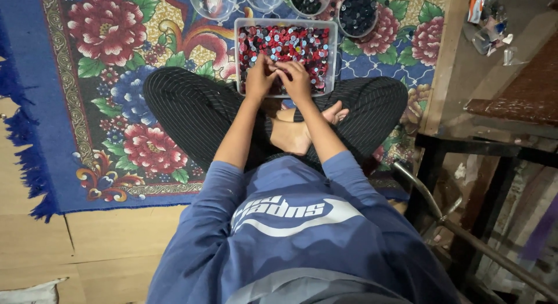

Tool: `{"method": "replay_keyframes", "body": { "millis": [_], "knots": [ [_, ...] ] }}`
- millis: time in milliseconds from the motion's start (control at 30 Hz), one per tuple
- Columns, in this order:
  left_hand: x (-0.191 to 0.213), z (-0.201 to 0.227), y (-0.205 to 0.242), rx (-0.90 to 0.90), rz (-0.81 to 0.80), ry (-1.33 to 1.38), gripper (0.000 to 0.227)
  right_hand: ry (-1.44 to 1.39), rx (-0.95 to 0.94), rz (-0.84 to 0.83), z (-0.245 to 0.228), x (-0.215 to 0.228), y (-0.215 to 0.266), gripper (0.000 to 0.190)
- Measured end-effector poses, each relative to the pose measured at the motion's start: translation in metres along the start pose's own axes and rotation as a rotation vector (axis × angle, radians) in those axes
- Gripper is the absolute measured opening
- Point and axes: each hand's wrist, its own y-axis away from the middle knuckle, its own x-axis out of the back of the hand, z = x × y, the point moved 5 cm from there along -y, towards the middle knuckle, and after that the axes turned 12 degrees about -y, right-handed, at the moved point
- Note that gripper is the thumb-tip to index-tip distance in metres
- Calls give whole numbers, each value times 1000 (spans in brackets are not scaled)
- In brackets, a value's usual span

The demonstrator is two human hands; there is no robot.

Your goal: Sorting various colored buttons from a large central tray into smaller individual containers while sitting on the floor.

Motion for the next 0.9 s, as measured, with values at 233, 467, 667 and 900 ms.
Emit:
{"method": "replay_keyframes", "body": {
  "millis": [233,467,667,900],
  "knots": [
    [-6,-3,-6,-91,-33,-27,46,5,-14,32,-3,3,-1,9],
    [-6,-31,-46,-87,444,-31,32,25,-93,91,-34,13,-10,9],
    [-9,-27,-63,98,398,-182,33,35,-90,101,-20,9,-10,9],
    [4,-21,-49,68,452,-120,10,52,-3,132,-11,7,-7,8]
  ]
}}
